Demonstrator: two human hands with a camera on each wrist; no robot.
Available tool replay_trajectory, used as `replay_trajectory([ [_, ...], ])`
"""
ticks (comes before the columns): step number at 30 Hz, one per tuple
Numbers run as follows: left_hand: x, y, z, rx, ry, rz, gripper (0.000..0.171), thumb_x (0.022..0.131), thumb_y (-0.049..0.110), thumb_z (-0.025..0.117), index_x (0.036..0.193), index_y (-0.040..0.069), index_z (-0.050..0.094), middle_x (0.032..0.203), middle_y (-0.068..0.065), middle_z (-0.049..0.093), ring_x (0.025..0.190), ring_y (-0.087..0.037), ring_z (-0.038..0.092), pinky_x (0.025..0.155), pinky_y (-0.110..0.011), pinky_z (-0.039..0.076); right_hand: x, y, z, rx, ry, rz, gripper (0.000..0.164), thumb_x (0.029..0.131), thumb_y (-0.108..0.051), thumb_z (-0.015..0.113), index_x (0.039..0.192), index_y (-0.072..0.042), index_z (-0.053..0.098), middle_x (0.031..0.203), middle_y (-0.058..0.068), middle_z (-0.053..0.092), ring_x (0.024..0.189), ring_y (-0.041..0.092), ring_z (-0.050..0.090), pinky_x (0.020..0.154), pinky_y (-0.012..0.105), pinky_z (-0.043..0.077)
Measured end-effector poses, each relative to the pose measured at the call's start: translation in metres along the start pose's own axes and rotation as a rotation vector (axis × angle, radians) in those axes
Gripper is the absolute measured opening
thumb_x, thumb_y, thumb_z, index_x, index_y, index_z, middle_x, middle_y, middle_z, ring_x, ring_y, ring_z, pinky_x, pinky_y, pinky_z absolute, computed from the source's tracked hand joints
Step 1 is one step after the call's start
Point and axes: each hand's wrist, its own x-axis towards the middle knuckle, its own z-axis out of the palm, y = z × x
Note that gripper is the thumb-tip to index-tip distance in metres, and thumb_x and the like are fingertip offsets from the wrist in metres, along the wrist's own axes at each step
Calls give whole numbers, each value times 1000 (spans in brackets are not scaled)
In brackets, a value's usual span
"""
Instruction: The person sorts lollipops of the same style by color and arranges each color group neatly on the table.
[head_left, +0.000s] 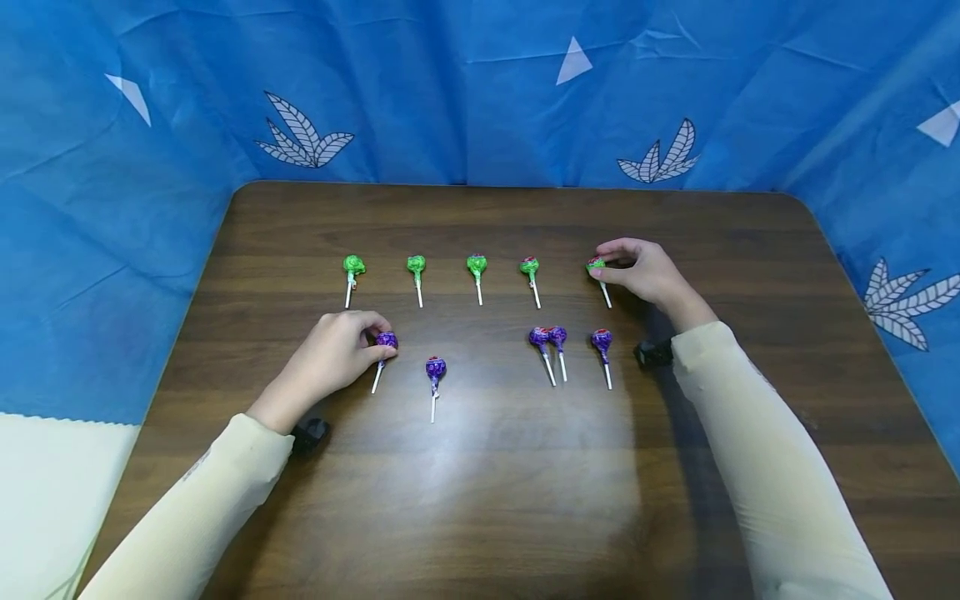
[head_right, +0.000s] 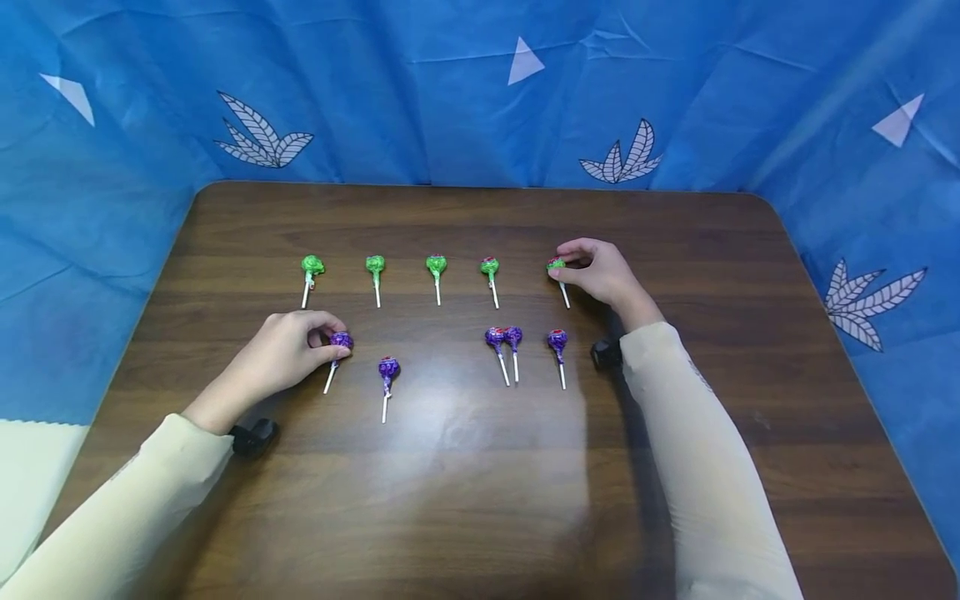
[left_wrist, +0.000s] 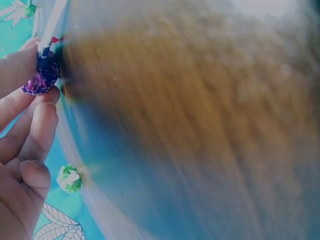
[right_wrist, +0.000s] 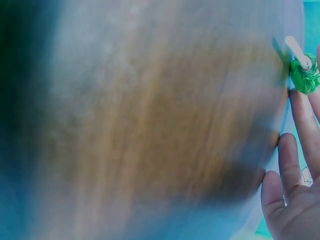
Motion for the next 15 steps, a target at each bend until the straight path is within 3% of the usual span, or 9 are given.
replay_trajectory([
  [15,-10,2,-14,-59,-21,-55,22,87,22,77,103,9,72,87,-2,72,65,-15,55,63,-31,45,-13,-6,-1,-53,33,-18,64,88,-50,71,138,-14,55,148,16,47,135,38,40,111,61,33],
])
